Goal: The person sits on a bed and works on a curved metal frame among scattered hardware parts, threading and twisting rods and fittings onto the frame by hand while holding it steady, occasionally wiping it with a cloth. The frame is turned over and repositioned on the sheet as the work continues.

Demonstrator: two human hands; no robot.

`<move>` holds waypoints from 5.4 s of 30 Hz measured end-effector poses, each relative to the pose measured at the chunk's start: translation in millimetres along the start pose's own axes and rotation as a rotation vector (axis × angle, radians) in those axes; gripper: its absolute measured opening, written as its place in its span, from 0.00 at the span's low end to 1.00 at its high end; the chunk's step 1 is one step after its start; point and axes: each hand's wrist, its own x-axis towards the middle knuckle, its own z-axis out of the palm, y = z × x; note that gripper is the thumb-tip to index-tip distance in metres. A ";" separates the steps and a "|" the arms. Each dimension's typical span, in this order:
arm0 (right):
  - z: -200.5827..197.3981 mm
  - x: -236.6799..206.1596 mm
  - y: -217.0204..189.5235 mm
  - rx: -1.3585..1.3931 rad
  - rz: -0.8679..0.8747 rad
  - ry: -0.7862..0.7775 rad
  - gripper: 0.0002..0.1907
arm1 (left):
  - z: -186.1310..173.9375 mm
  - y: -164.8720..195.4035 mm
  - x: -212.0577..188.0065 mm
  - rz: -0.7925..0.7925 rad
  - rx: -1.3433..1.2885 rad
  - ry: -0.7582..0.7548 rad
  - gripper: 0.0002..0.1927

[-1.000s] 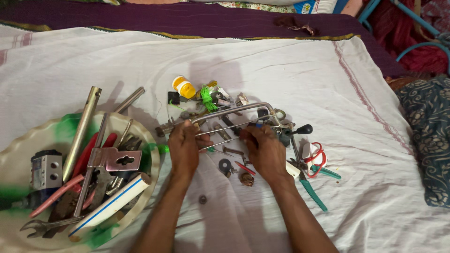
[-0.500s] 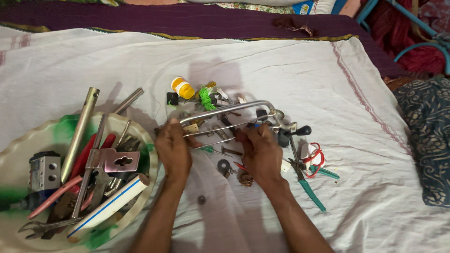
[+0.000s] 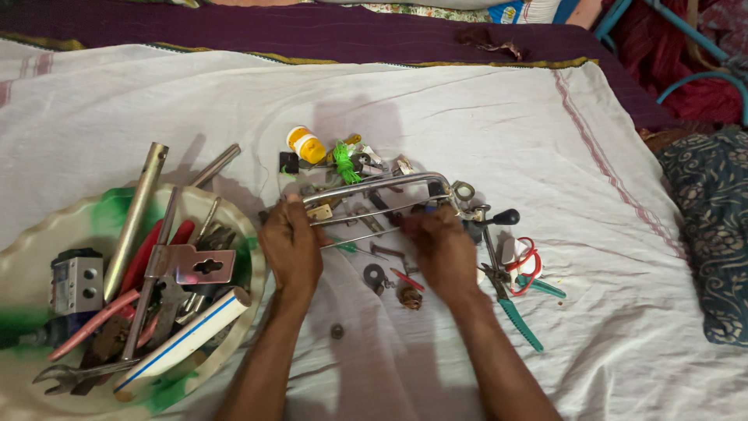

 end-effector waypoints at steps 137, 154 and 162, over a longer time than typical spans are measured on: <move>-16.3 2.2 5.2 0.319 -0.197 0.436 0.16 | 1.1 38.6 -18.3 0.346 0.129 -0.130 0.19; -19.2 2.3 -4.2 0.454 -0.095 0.413 0.11 | 0.0 38.0 -19.0 0.370 0.118 -0.138 0.18; -21.3 6.8 0.3 0.511 -0.119 0.451 0.08 | -1.2 38.4 -18.8 0.388 0.132 -0.153 0.18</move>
